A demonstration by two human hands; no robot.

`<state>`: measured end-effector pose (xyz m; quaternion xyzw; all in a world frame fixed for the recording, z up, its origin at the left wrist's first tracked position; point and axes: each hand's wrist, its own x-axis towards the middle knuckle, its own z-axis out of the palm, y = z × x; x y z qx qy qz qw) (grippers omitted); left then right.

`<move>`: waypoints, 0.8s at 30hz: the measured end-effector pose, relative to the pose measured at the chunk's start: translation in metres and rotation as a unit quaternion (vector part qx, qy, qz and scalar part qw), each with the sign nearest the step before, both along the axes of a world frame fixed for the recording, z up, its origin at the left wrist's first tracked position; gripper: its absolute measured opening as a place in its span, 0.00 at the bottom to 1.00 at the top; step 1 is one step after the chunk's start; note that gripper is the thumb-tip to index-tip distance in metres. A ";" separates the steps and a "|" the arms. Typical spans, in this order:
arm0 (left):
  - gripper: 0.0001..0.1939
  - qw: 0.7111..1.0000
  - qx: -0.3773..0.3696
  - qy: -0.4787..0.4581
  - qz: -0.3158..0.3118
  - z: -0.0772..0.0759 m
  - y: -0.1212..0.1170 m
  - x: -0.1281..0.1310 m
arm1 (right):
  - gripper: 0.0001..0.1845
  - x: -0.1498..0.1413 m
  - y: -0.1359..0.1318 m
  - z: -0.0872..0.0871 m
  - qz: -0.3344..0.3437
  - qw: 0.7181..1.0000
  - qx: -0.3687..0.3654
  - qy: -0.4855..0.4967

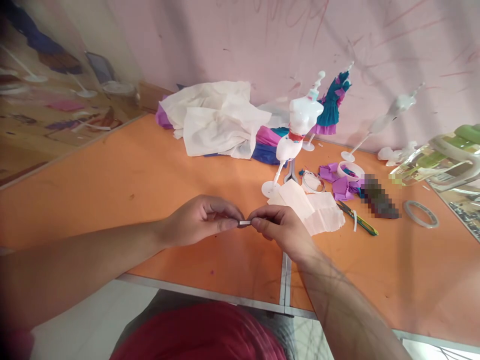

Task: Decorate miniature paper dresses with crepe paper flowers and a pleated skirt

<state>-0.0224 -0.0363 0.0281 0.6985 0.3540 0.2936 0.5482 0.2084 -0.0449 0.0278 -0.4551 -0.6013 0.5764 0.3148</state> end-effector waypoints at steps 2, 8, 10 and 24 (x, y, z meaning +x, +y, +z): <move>0.15 0.999 -0.024 -0.022 -0.005 -0.001 0.000 0.000 | 0.09 -0.003 -0.001 0.001 -0.004 1.000 0.010 0.009; 0.15 0.998 -0.058 -0.021 0.018 -0.004 0.002 0.000 | 0.08 -0.009 -0.003 0.005 -0.005 1.000 0.018 -0.018; 0.15 0.998 -0.060 -0.014 0.020 -0.005 0.003 0.001 | 0.07 -0.009 -0.003 0.004 -0.002 1.000 0.012 -0.013; 0.10 0.995 0.071 0.051 0.046 -0.002 -0.002 0.004 | 0.10 -0.011 -0.004 0.002 -0.029 0.996 0.044 -0.074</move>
